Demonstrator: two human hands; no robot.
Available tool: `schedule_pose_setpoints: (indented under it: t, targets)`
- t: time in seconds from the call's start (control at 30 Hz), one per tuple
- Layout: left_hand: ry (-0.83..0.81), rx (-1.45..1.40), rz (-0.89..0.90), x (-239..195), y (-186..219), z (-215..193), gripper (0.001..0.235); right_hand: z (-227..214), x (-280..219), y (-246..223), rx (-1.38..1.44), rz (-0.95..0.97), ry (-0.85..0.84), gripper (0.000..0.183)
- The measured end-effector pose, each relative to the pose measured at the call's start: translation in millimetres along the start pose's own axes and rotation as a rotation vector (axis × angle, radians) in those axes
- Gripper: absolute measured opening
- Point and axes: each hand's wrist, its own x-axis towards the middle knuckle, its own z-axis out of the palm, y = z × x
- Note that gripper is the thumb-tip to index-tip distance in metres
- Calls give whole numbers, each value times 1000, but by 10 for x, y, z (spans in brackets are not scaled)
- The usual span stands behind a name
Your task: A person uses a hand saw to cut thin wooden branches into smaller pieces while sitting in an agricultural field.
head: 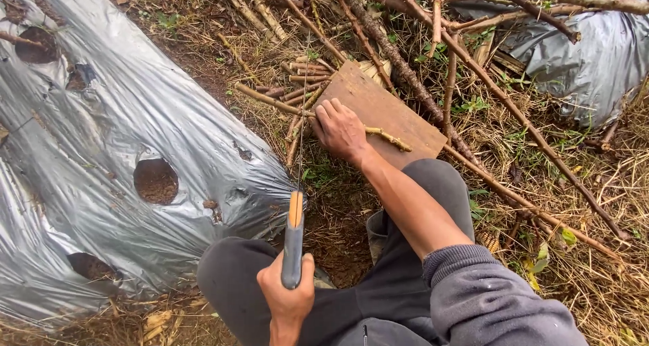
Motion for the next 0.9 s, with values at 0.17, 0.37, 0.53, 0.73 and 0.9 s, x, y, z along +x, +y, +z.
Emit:
schedule_pose_setpoints:
  t: [0.17, 0.37, 0.53, 0.73, 0.9]
  targets:
    - [0, -3, 125, 508, 46, 237, 22, 31, 7, 15, -7, 38, 2, 31]
    - [-38, 3, 16, 303, -109, 31, 19, 67, -8, -10, -35, 95, -15, 32]
    - [-44, 15, -85, 24, -95, -116, 17, 85, -17, -1, -12, 100, -27, 33]
    - [-28, 33, 65, 478, 48, 83, 22, 31, -5, -8, -9, 35, 37, 28]
    - [-38, -20, 68, 584, -54, 186, 22, 95, -29, 6, -1, 97, 26, 31]
